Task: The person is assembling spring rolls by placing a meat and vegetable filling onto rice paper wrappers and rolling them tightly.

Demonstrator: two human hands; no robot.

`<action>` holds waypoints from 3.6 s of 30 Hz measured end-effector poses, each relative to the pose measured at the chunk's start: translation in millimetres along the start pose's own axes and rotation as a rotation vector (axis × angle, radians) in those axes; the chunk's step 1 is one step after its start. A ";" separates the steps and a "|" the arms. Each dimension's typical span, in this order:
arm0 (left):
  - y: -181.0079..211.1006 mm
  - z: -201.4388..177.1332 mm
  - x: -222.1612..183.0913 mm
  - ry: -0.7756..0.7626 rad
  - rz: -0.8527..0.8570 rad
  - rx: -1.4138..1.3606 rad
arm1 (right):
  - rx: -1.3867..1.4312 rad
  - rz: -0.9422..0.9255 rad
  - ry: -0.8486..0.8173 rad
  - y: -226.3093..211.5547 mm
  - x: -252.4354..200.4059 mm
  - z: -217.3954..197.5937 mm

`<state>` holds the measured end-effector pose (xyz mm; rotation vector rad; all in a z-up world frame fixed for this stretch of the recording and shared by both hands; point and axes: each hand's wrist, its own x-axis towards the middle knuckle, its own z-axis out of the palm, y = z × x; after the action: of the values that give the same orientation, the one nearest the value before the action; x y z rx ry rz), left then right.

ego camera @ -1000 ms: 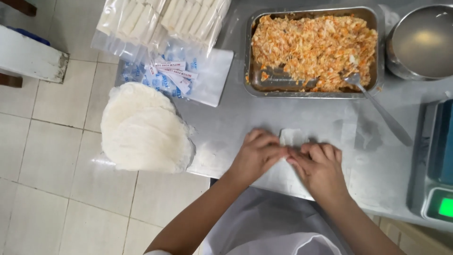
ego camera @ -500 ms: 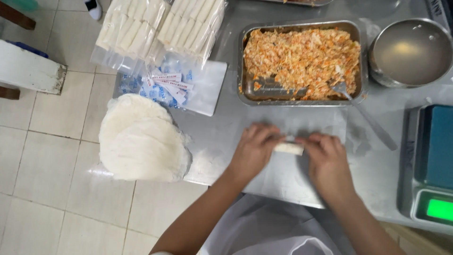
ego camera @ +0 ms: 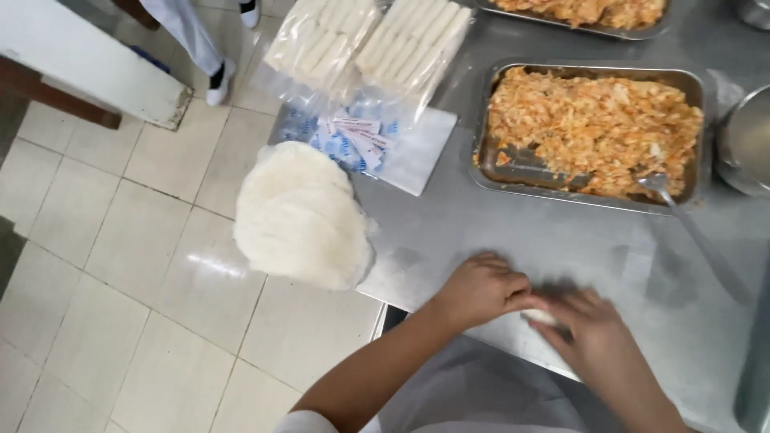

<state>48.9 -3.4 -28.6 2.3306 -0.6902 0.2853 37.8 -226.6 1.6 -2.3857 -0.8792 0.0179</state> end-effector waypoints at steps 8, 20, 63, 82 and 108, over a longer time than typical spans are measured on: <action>-44.5 -150.5 -84.1 0.348 -0.273 0.377 | 0.048 0.636 0.043 73.4 -163.6 -74.7; -72.3 -129.3 -113.0 0.368 -0.648 0.798 | -0.464 0.855 0.205 161.1 -93.8 -163.4; 65.3 -112.7 7.8 0.096 -0.178 -0.517 | 0.049 0.125 0.139 17.4 -7.5 -100.9; -44.0 -73.9 36.2 0.182 -0.655 -0.337 | -0.873 0.466 -0.022 28.5 33.4 -141.5; -55.6 -28.0 61.8 0.548 -0.987 -1.263 | -0.652 0.286 -0.263 20.8 72.7 -118.2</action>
<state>130.7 25.4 -15.1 1.0413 0.5003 -0.0148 131.3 -257.9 101.4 -3.1644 -0.7220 0.1873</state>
